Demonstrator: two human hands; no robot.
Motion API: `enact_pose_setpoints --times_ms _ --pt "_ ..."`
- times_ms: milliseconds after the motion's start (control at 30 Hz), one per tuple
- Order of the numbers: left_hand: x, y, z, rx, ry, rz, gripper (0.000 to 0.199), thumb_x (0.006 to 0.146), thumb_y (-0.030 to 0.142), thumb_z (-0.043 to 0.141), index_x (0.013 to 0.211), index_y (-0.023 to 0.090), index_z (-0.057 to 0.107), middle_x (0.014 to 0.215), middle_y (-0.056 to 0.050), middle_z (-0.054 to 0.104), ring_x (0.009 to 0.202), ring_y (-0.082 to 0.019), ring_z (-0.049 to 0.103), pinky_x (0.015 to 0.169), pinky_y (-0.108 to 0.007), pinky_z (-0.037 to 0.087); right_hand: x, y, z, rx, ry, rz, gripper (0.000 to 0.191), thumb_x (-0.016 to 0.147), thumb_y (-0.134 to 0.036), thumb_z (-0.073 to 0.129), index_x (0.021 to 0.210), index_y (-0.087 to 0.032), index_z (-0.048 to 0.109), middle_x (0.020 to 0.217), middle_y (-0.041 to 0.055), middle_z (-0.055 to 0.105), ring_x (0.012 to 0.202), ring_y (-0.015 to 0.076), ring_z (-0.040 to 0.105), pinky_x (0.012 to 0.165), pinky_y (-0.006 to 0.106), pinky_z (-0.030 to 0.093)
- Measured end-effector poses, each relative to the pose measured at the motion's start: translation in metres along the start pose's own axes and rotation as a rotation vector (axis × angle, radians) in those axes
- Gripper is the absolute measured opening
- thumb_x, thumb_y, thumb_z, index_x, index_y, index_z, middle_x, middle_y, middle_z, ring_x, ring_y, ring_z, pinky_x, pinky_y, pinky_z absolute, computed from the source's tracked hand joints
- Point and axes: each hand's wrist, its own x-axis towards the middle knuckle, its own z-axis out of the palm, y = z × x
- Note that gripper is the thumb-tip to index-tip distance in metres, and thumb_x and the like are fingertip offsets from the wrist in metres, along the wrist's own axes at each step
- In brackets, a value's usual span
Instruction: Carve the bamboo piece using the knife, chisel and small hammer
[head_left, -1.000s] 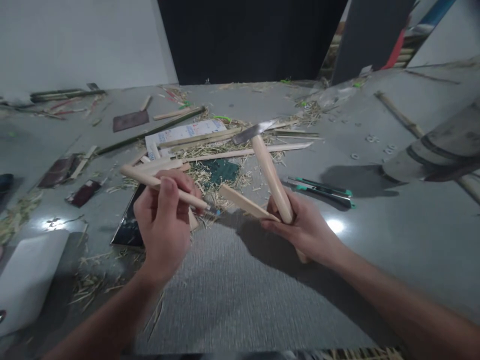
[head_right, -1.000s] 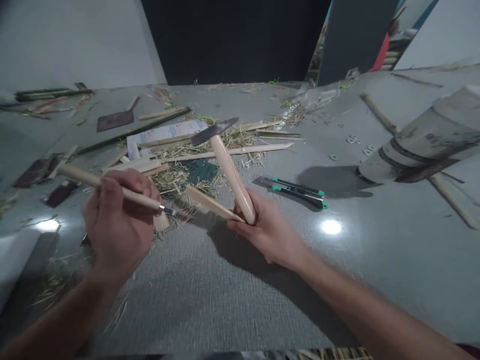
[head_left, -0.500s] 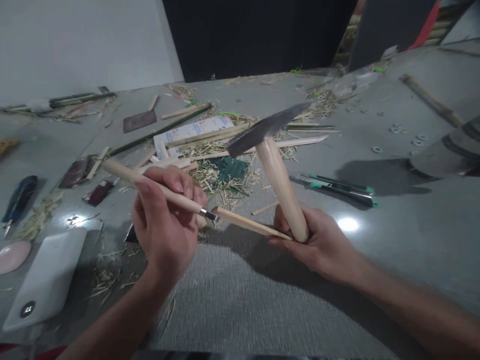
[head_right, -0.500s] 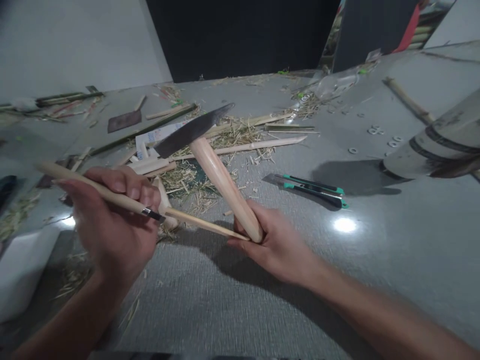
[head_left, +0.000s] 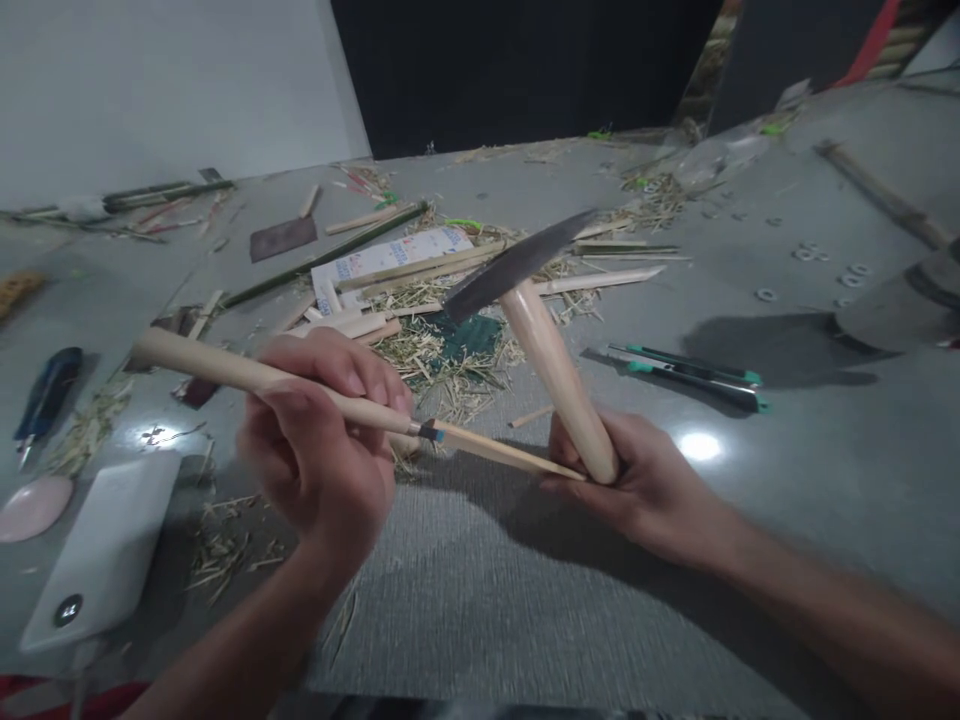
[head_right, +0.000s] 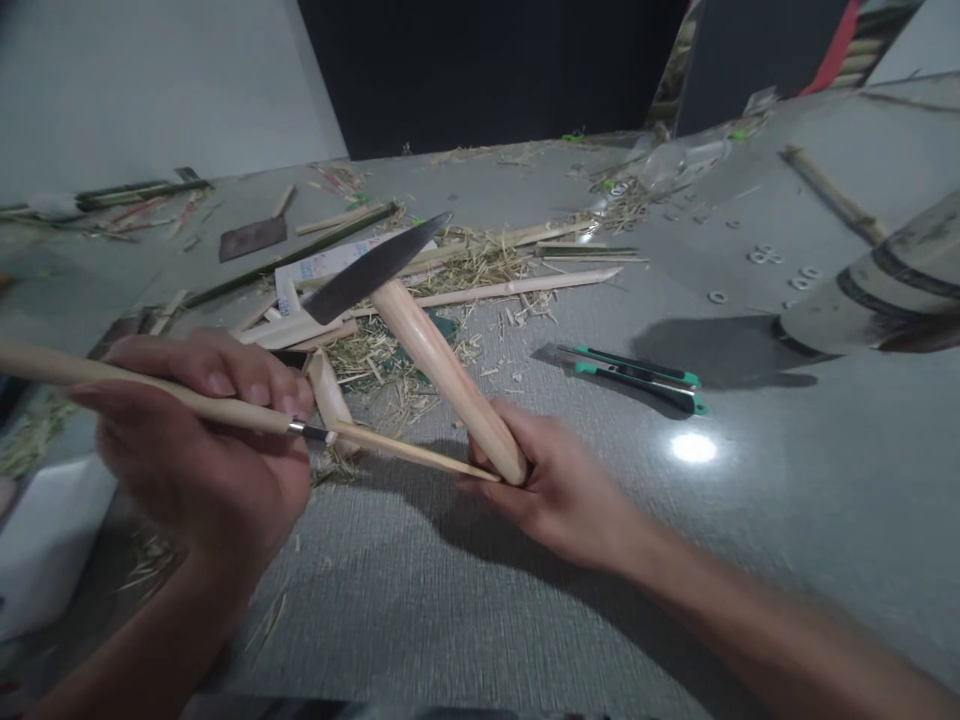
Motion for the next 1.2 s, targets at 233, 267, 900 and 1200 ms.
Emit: enact_pose_setpoints --times_ms 233,267,900,1200 --pt "0.0 0.002 -0.001 0.041 0.001 -0.022 0.037 0.111 0.032 0.049 0.075 0.024 0.055 0.069 0.002 0.037 0.056 -0.011 0.043 0.047 -0.031 0.037 -0.002 0.0 0.0 0.027 -0.023 -0.015 0.029 0.088 -0.019 0.076 0.079 -0.024 0.05 0.072 -0.0048 0.054 0.062 0.0126 0.049 0.056 0.028 0.039" --pt "0.0 0.002 -0.001 0.047 0.004 -0.016 0.038 0.11 0.034 0.052 0.075 0.023 0.054 0.068 0.002 0.037 0.055 -0.011 0.042 0.046 -0.031 0.036 -0.002 0.0 0.0 0.029 -0.023 -0.023 0.029 0.088 -0.019 0.077 0.079 -0.024 0.05 0.073 -0.005 0.055 0.062 0.0124 0.049 0.056 0.028 0.039" --pt "0.008 -0.016 -0.003 -0.098 0.056 0.091 0.046 0.1 0.055 0.071 0.076 0.021 0.052 0.056 0.008 0.042 0.043 -0.01 0.037 0.034 -0.025 0.033 -0.002 0.006 0.002 0.07 -0.016 -0.138 0.029 0.088 -0.015 0.079 0.081 -0.021 0.051 0.075 -0.0073 0.056 0.065 0.0087 0.05 0.058 0.023 0.038" --pt "-0.003 -0.014 -0.003 -0.04 -0.044 0.058 0.043 0.103 0.049 0.068 0.075 0.02 0.053 0.059 0.006 0.046 0.043 -0.01 0.043 0.036 -0.026 0.034 -0.003 0.009 0.003 0.107 -0.012 -0.11 0.028 0.088 -0.017 0.079 0.081 -0.022 0.052 0.075 -0.0077 0.056 0.065 0.0082 0.05 0.057 0.022 0.038"
